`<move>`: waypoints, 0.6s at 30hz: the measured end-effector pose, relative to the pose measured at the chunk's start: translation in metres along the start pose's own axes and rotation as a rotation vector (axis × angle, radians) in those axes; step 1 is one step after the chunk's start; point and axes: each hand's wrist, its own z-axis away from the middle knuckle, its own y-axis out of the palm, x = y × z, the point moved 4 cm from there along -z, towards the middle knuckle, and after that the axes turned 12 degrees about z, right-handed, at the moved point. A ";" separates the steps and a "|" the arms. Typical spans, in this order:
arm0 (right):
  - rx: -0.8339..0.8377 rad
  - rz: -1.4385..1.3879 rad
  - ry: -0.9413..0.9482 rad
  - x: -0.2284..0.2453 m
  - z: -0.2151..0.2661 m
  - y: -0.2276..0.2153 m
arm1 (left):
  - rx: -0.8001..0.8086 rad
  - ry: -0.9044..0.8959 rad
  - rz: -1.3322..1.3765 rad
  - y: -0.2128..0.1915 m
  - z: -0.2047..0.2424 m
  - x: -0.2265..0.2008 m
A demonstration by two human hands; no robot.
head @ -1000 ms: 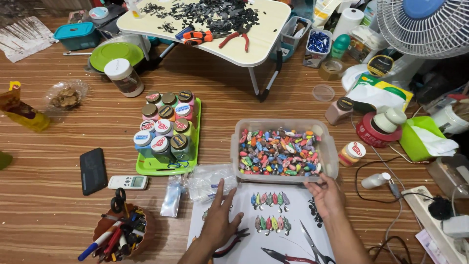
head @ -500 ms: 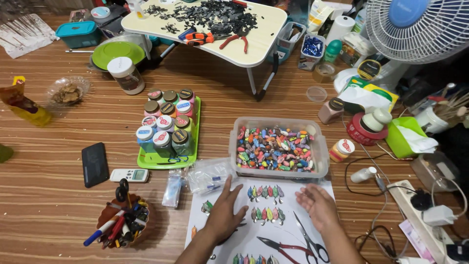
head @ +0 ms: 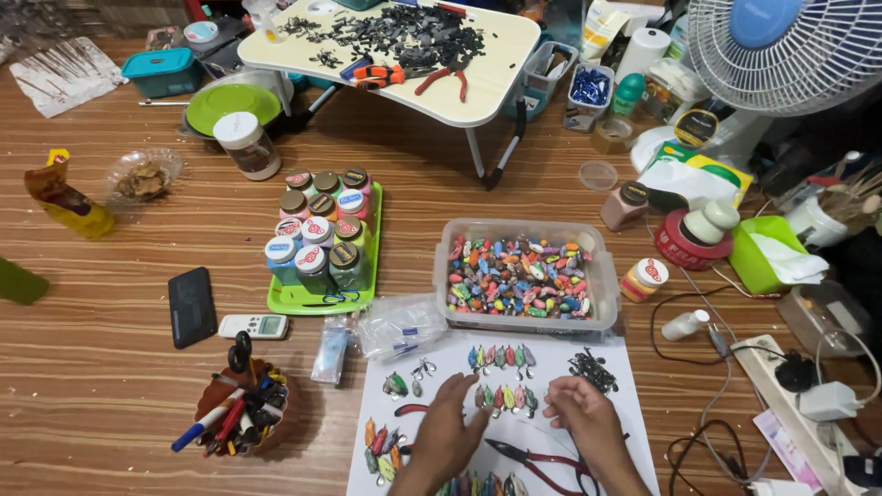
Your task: Assembling and trimming small fishing lures using scissors and pliers
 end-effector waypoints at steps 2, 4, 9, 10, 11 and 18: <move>-0.019 0.037 0.007 0.005 -0.007 -0.004 | -0.016 0.049 -0.110 -0.006 -0.011 0.008; -0.045 0.068 0.005 0.015 -0.017 -0.007 | -0.032 0.110 -0.225 -0.013 -0.028 0.011; -0.334 0.720 -0.447 0.044 -0.043 -0.006 | -0.076 0.167 -0.206 -0.018 -0.045 0.006; -0.334 0.719 -0.449 0.046 -0.050 -0.004 | -0.077 0.168 -0.206 -0.016 -0.048 0.006; -0.386 0.794 -0.659 0.053 -0.051 0.001 | -0.109 0.209 -0.186 -0.015 -0.048 0.005; -0.279 1.044 -0.661 0.033 -0.076 0.005 | -0.140 0.269 -0.206 -0.025 -0.062 -0.002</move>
